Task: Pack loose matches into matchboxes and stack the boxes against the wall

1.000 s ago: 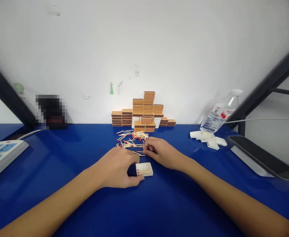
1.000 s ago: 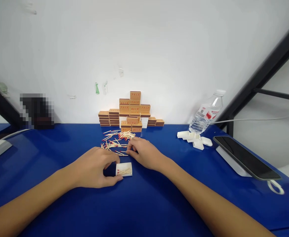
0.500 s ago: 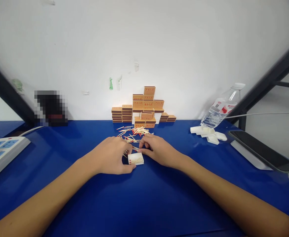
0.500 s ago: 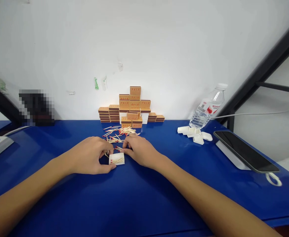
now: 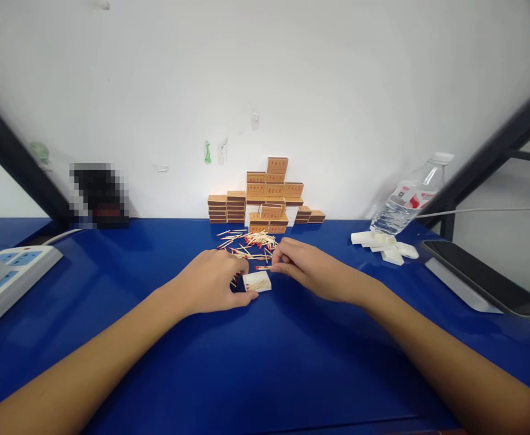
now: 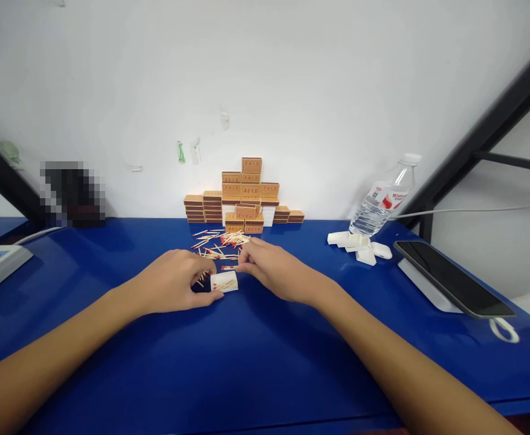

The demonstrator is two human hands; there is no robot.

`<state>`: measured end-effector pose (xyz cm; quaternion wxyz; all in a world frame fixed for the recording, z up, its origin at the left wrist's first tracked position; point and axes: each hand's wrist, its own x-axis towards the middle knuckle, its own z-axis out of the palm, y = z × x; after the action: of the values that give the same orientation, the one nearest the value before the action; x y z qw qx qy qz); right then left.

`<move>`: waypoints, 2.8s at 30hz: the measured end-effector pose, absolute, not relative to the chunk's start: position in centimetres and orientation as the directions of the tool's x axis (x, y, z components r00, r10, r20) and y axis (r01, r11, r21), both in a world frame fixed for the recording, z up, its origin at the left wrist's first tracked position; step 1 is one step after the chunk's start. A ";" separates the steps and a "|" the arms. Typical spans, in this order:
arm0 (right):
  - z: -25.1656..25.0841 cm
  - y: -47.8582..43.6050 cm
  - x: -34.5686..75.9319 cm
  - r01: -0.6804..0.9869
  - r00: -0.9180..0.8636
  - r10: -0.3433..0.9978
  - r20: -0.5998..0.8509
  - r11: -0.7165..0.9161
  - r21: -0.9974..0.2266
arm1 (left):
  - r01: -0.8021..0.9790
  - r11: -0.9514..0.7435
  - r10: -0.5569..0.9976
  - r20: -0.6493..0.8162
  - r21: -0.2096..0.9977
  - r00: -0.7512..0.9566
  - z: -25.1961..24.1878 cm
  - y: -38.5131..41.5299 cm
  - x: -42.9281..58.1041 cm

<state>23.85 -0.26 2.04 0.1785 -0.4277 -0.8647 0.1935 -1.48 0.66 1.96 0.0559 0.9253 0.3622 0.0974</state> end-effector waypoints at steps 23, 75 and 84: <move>1.1 -0.6 23.3 0.605 -0.663 0.731 0.161 0.650 -0.460 | 0.615 -0.774 0.633 0.199 0.147 0.748 1.4 0.2 -0.9; 1.5 -1.4 23.2 0.621 -0.701 0.688 0.188 0.718 -0.314 | 0.591 -0.803 0.592 0.238 0.083 0.770 1.0 0.2 -0.9; -0.2 1.2 22.7 0.827 -0.223 0.932 0.287 0.336 -0.450 | 0.588 -0.790 0.612 0.165 0.174 0.773 1.0 -0.4 -0.4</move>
<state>22.70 1.25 -0.22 0.2589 -0.5671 -0.7753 0.1009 -0.41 -0.40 1.05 0.0563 0.9400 0.3191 0.1068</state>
